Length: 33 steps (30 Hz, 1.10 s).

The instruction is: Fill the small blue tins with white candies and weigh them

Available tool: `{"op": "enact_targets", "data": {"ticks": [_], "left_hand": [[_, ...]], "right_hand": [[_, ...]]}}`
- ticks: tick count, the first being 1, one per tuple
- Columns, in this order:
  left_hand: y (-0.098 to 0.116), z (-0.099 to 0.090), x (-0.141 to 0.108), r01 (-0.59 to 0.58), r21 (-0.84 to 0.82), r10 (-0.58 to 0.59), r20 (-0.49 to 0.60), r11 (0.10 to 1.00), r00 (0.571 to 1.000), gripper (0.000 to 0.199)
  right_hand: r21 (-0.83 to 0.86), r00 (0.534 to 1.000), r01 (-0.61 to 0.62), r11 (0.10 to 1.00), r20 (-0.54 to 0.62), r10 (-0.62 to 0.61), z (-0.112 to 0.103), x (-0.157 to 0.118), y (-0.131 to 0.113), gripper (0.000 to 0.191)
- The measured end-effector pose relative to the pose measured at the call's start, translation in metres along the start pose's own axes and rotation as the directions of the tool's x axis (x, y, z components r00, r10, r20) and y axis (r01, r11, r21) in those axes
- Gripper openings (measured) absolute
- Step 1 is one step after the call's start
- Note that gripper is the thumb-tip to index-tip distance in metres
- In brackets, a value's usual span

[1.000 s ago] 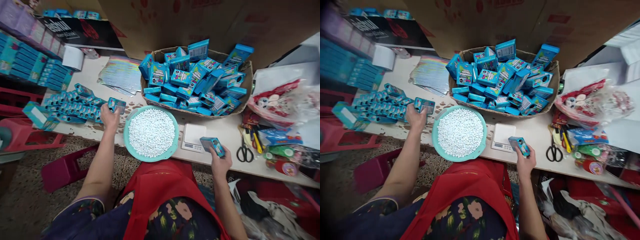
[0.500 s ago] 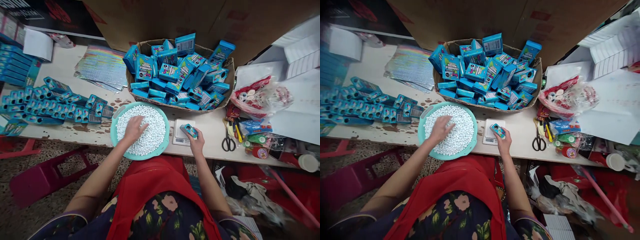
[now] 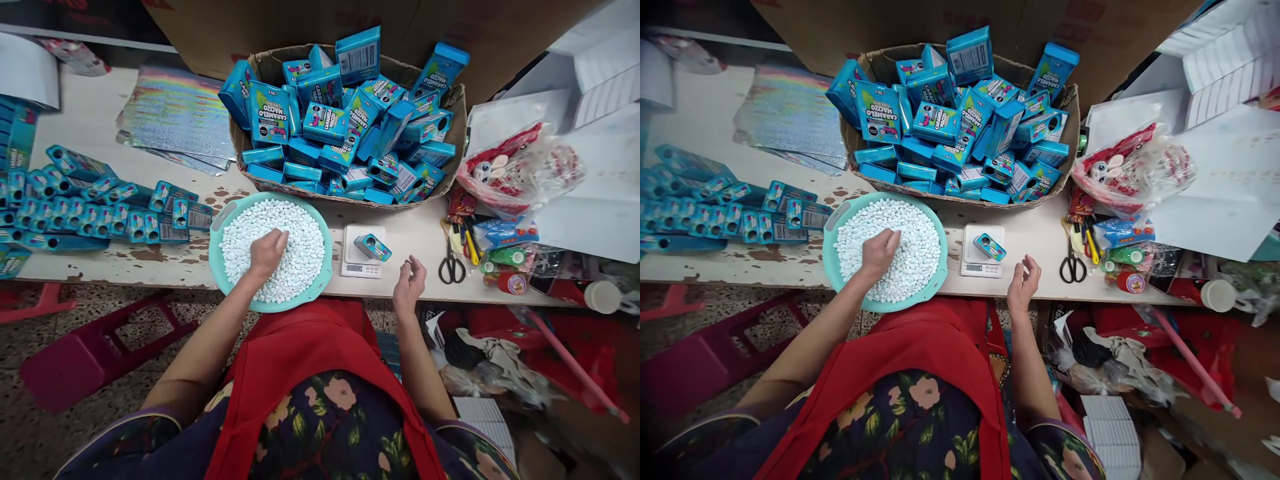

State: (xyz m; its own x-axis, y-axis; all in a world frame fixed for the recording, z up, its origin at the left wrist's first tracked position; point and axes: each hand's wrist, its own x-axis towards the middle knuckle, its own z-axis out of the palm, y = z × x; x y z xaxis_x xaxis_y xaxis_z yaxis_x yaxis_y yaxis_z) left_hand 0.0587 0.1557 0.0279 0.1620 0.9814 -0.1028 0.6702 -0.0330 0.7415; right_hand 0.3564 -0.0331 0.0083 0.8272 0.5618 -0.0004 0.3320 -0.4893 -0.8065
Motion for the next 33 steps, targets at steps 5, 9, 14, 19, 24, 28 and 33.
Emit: {"op": "enact_targets", "data": {"ticks": [5,9,14,19,24,28,33], "left_hand": [[0.012,-0.023,0.014,0.394,-0.777,-0.368,0.225,0.491,0.902,0.033],[0.016,-0.029,0.022,0.598,-0.79,-0.415,0.503,0.133,0.758,0.037],[0.052,-0.043,0.011,0.527,-0.845,-0.346,0.469,0.093,0.813,0.044],[0.104,-0.048,-0.012,0.227,-0.95,-0.208,0.183,0.214,0.961,0.043],[0.11,-0.036,-0.019,0.048,-0.947,-0.213,-0.023,0.318,0.977,0.038],[0.106,-0.036,-0.018,0.024,-0.938,-0.23,-0.06,0.346,0.971,0.041],[0.105,-0.035,-0.015,0.057,-0.924,-0.252,-0.043,0.379,0.967,0.046]], "right_hand": [[0.048,0.979,0.138,0.989,0.142,-0.144,0.026,0.008,-0.011,0.058],[0.044,0.975,0.156,0.987,0.153,-0.161,0.043,0.012,-0.038,0.048],[0.09,0.857,0.446,0.891,0.244,-0.454,0.034,-0.011,-0.111,0.039],[0.23,0.648,0.583,0.779,0.447,-0.617,0.047,-0.045,-0.16,0.032],[0.208,0.632,0.611,0.763,0.452,-0.629,0.07,-0.061,-0.164,0.032],[0.212,0.636,0.595,0.776,0.466,-0.615,0.073,-0.062,-0.164,0.032],[0.214,0.644,0.59,0.779,0.457,-0.613,0.074,-0.062,-0.166,0.032]]}}
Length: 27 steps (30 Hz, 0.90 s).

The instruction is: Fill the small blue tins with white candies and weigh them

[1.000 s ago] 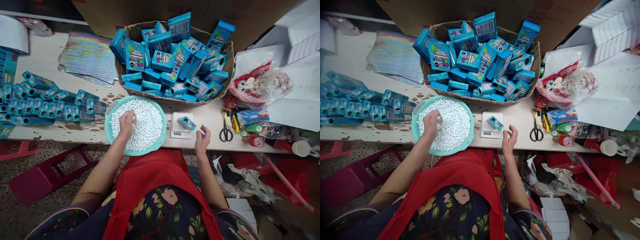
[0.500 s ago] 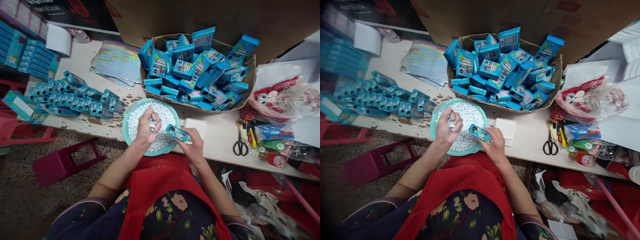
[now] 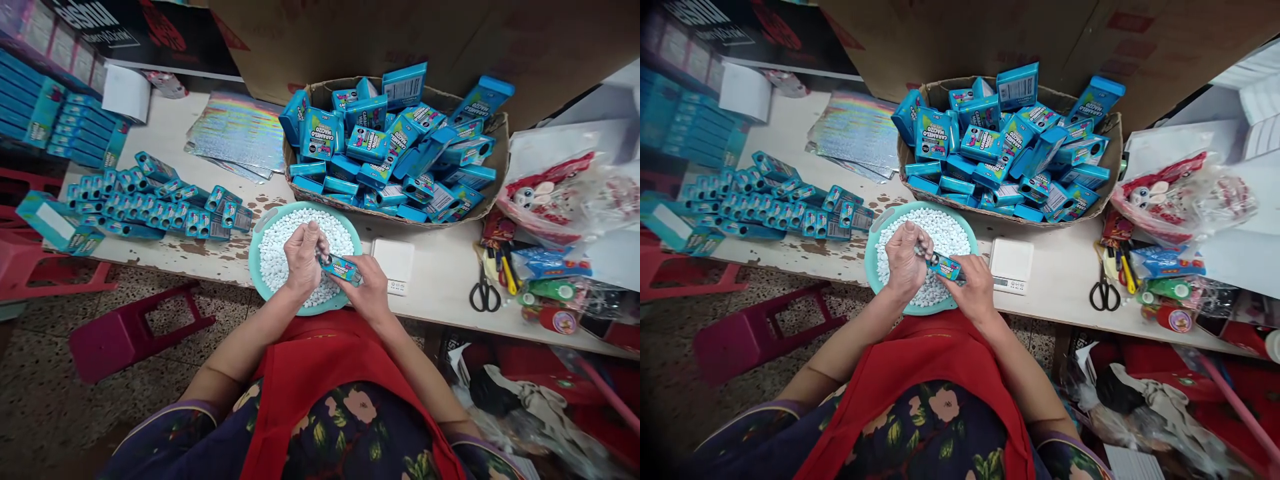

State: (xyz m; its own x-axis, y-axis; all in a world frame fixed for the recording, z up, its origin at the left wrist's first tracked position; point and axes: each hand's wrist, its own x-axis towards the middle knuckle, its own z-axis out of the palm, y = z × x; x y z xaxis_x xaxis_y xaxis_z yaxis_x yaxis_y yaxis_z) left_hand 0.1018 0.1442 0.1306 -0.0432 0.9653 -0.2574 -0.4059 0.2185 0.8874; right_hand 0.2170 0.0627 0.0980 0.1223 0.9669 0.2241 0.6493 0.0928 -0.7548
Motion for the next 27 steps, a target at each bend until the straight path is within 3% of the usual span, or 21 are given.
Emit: {"op": "enact_targets", "data": {"ticks": [6,13,15,16,17,19,21,22,24,27], "left_hand": [[-0.009,-0.001,0.0,-0.072,0.01,0.071,0.028,0.997,0.997,0.047],[-0.006,0.001,0.008,0.028,-0.008,-0.028,0.04,1.0,0.999,0.054],[-0.009,-0.012,0.016,0.017,0.108,-0.021,0.037,0.994,0.999,0.052],[-0.011,-0.022,0.02,-0.01,0.248,-0.007,0.064,0.969,0.998,0.049],[-0.013,-0.032,0.025,-0.059,0.43,0.012,0.111,0.901,0.994,0.044],[-0.014,-0.05,0.036,-0.211,0.755,0.035,0.242,0.62,0.97,0.028],[-0.013,-0.057,0.049,-0.364,0.869,0.065,0.364,0.335,0.929,0.026],[-0.011,-0.053,0.056,-0.424,0.869,0.102,0.412,0.253,0.905,0.03],[-0.009,-0.032,0.072,-0.536,0.827,0.169,0.511,0.172,0.843,0.033],[-0.016,0.021,0.102,-0.666,0.746,0.157,0.655,0.027,0.739,0.038]], "right_hand": [[0.009,1.0,-0.022,1.0,-0.002,0.022,0.003,0.0,0.004,0.032],[0.074,0.996,-0.091,0.993,-0.016,0.093,-0.002,0.0,0.006,0.033],[0.149,0.987,-0.146,0.978,-0.04,0.154,-0.012,-0.004,0.009,0.034],[0.182,0.979,-0.182,0.966,-0.061,0.196,-0.018,-0.008,0.013,0.034],[0.207,0.965,-0.224,0.952,-0.089,0.247,-0.025,-0.013,0.018,0.034],[0.231,0.917,-0.317,0.92,-0.174,0.36,-0.038,-0.025,0.036,0.037],[0.236,0.843,-0.402,0.885,-0.282,0.458,-0.047,-0.037,0.063,0.041],[0.231,0.809,-0.433,0.871,-0.327,0.489,-0.049,-0.042,0.079,0.043],[0.221,0.763,-0.464,0.858,-0.391,0.514,-0.046,-0.05,0.11,0.045],[0.212,0.746,-0.462,0.861,-0.432,0.507,-0.035,-0.052,0.147,0.047]]}}
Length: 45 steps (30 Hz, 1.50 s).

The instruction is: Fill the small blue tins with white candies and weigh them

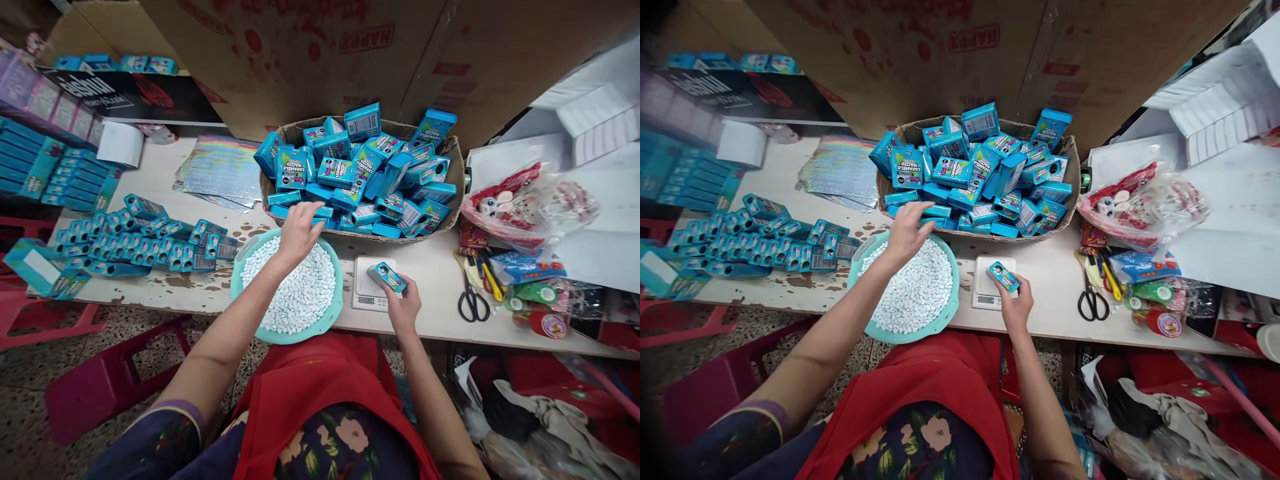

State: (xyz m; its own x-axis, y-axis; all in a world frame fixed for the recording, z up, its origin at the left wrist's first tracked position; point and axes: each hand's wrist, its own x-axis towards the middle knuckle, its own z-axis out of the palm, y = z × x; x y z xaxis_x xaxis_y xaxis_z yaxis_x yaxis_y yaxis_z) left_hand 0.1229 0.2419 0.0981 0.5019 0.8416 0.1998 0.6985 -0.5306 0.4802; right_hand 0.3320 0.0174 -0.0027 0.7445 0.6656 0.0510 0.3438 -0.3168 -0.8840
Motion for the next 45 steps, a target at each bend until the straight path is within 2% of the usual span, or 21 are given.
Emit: {"op": "enact_targets", "data": {"ticks": [4,8,11,14,17,19,21,22,24,25,26,27,28,30,32,34,36,38,41,43,45], "left_hand": [[0.02,0.041,0.061,-0.129,0.211,0.1,0.139,0.969,0.985,0.044],[0.02,0.072,0.087,-0.177,0.216,0.147,0.148,0.96,0.978,0.039],[0.018,0.074,0.093,-0.199,0.154,0.183,0.111,0.968,0.977,0.033],[0.019,0.056,0.085,-0.132,0.016,0.132,-0.017,0.991,0.991,0.033],[0.021,0.028,0.051,-0.001,-0.281,-0.043,-0.15,0.96,0.988,0.039],[0.025,0.011,0.01,0.091,-0.564,-0.177,-0.099,0.821,0.979,0.039],[0.031,0.0,-0.039,0.234,-0.796,-0.254,0.104,0.559,0.962,0.039],[0.035,-0.002,-0.065,0.329,-0.855,-0.278,0.229,0.402,0.933,0.04],[0.045,-0.002,-0.11,0.544,-0.826,-0.275,0.494,0.146,0.825,0.042],[0.048,-0.001,-0.128,0.622,-0.78,-0.253,0.588,0.075,0.768,0.044],[0.05,0.0,-0.141,0.68,-0.732,-0.21,0.658,0.05,0.723,0.045],[0.049,0.002,-0.15,0.712,-0.697,-0.164,0.696,0.08,0.699,0.045],[0.046,0.003,-0.155,0.71,-0.684,-0.141,0.696,0.166,0.704,0.043],[0.028,0.006,-0.153,0.59,-0.655,-0.178,0.585,0.472,0.791,0.038],[0.003,0.009,-0.144,0.386,-0.469,-0.217,0.375,0.794,0.901,0.031],[-0.021,0.015,-0.135,0.234,-0.201,-0.174,0.274,0.951,0.946,0.026],[-0.035,0.024,-0.13,0.139,-0.046,-0.116,0.331,0.989,0.936,0.022],[-0.039,0.033,-0.129,0.126,-0.018,-0.109,0.379,0.992,0.919,0.021],[-0.034,0.038,-0.13,0.267,-0.156,-0.202,0.338,0.951,0.919,0.024],[-0.03,0.035,-0.127,0.404,-0.335,-0.325,0.269,0.851,0.907,0.03],[-0.029,0.029,-0.122,0.511,-0.571,-0.466,0.238,0.642,0.852,0.037]], "right_hand": [[-0.015,0.999,0.032,0.999,0.028,-0.032,0.008,0.005,0.013,0.05],[-0.056,0.988,0.152,0.987,0.008,-0.152,-0.011,0.004,0.004,0.059],[-0.072,0.982,0.169,0.983,-0.075,-0.174,-0.035,0.006,-0.005,0.044],[-0.076,0.97,0.178,0.981,-0.157,-0.188,-0.054,0.006,-0.017,0.033],[-0.026,0.968,0.153,0.988,-0.199,-0.155,-0.059,-0.001,-0.036,0.03],[0.079,0.989,0.061,0.995,-0.139,-0.05,-0.051,-0.012,-0.05,0.028],[0.243,0.996,-0.088,0.966,0.027,0.084,-0.038,-0.029,-0.064,0.03],[0.329,0.982,-0.168,0.929,0.135,0.13,-0.03,-0.039,-0.069,0.035],[0.464,0.934,-0.293,0.836,0.325,0.147,-0.013,-0.058,-0.076,0.056],[0.496,0.914,-0.334,0.801,0.377,0.147,-0.007,-0.067,-0.078,0.066],[0.503,0.9,-0.368,0.782,0.404,0.164,-0.001,-0.076,-0.079,0.07],[0.489,0.89,-0.399,0.776,0.411,0.198,0.002,-0.083,-0.078,0.069],[0.465,0.884,-0.424,0.777,0.397,0.245,0.003,-0.088,-0.077,0.064],[0.4,0.887,-0.445,0.801,0.322,0.332,-0.002,-0.093,-0.073,0.052],[0.336,0.91,-0.41,0.848,0.212,0.357,-0.014,-0.092,-0.068,0.049],[0.253,0.934,-0.355,0.9,0.055,0.353,-0.031,-0.087,-0.059,0.05],[0.146,0.937,-0.307,0.94,-0.126,0.325,-0.048,-0.079,-0.045,0.051],[0.024,0.917,-0.273,0.962,-0.296,0.267,-0.06,-0.068,-0.025,0.056],[-0.091,0.878,-0.266,0.96,-0.433,0.203,-0.067,-0.048,0.011,0.066],[-0.13,0.874,-0.268,0.955,-0.45,0.185,-0.066,-0.035,0.032,0.07],[-0.179,0.889,-0.251,0.951,-0.431,0.154,-0.064,-0.027,0.044,0.073]]}}
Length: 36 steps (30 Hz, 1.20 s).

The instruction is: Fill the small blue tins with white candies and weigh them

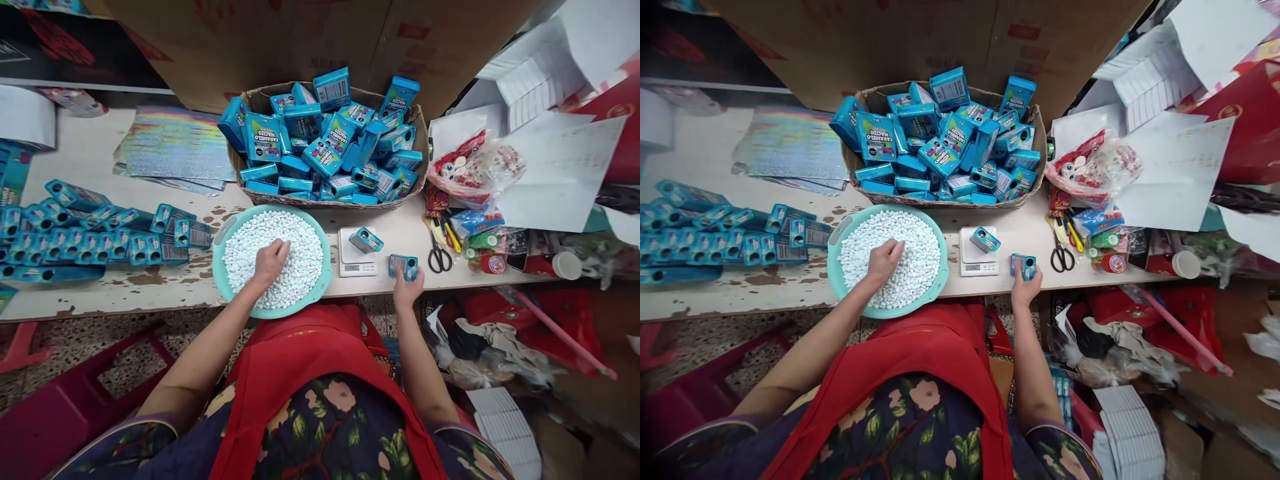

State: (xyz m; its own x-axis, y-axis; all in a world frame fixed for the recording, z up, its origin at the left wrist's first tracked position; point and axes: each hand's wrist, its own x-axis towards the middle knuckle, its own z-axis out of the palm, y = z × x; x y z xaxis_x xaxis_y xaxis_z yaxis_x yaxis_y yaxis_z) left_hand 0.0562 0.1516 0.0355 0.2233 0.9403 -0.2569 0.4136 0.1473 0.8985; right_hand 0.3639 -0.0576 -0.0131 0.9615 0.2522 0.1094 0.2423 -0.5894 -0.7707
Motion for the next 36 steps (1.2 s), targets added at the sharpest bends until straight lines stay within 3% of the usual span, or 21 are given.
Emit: {"op": "enact_targets", "data": {"ticks": [2,4,6,8,9,12,15,18,21,23,26,30,34,36], "left_hand": [[0.007,-0.005,0.005,0.156,-0.37,-0.162,0.016,0.916,0.987,0.035],[0.013,-0.01,0.011,0.329,-0.646,-0.298,0.162,0.689,0.941,0.031],[0.016,-0.012,0.015,0.453,-0.753,-0.352,0.308,0.478,0.884,0.029],[0.016,-0.012,0.018,0.488,-0.793,-0.362,0.362,0.365,0.859,0.024],[0.017,-0.011,0.018,0.484,-0.807,-0.364,0.362,0.339,0.858,0.02],[0.024,-0.009,0.016,0.456,-0.828,-0.381,0.326,0.326,0.865,0.011],[0.047,-0.01,0.008,0.446,-0.827,-0.39,0.306,0.343,0.868,0.03],[0.084,-0.007,-0.007,0.348,-0.861,-0.304,0.241,0.371,0.922,0.05],[0.111,0.002,-0.021,0.176,-0.888,-0.147,0.124,0.425,0.981,0.053],[0.118,0.006,-0.026,0.06,-0.868,-0.079,0.024,0.492,0.997,0.05],[0.115,0.01,-0.028,-0.061,-0.816,-0.043,-0.104,0.574,0.994,0.043],[0.112,0.009,-0.026,-0.132,-0.813,-0.028,-0.178,0.567,0.984,0.04],[0.107,0.0,-0.018,-0.042,-0.845,-0.087,-0.104,0.533,0.991,0.04],[0.096,-0.012,-0.01,0.036,-0.875,-0.154,-0.045,0.483,0.987,0.037]], "right_hand": [[-0.034,0.998,0.055,0.998,0.007,-0.055,0.004,0.003,-0.001,0.08],[-0.084,0.983,0.184,0.979,0.005,-0.184,0.007,0.001,-0.01,0.085],[-0.113,0.93,0.367,0.923,0.063,-0.362,0.015,-0.001,-0.027,0.083],[-0.065,0.864,0.485,0.872,0.191,-0.466,0.029,-0.002,-0.045,0.077],[-0.016,0.846,0.483,0.875,0.264,-0.463,0.036,-0.001,-0.055,0.072],[0.083,0.823,0.392,0.916,0.414,-0.39,0.051,-0.001,-0.083,0.056],[0.166,0.777,0.444,0.881,0.419,-0.47,0.044,-0.012,-0.116,0.043],[0.294,0.643,0.546,0.785,0.454,-0.617,0.025,-0.039,-0.153,0.035],[0.399,0.487,0.573,0.716,0.537,-0.689,0.018,-0.068,-0.182,0.031],[0.422,0.431,0.582,0.695,0.565,-0.704,0.022,-0.083,-0.192,0.029],[0.409,0.41,0.604,0.684,0.576,-0.707,0.031,-0.095,-0.197,0.028],[0.388,0.42,0.615,0.687,0.576,-0.701,0.039,-0.1,-0.197,0.028],[0.407,0.425,0.575,0.71,0.593,-0.684,0.042,-0.101,-0.196,0.028],[0.42,0.451,0.524,0.741,0.601,-0.66,0.041,-0.1,-0.195,0.03]]}}
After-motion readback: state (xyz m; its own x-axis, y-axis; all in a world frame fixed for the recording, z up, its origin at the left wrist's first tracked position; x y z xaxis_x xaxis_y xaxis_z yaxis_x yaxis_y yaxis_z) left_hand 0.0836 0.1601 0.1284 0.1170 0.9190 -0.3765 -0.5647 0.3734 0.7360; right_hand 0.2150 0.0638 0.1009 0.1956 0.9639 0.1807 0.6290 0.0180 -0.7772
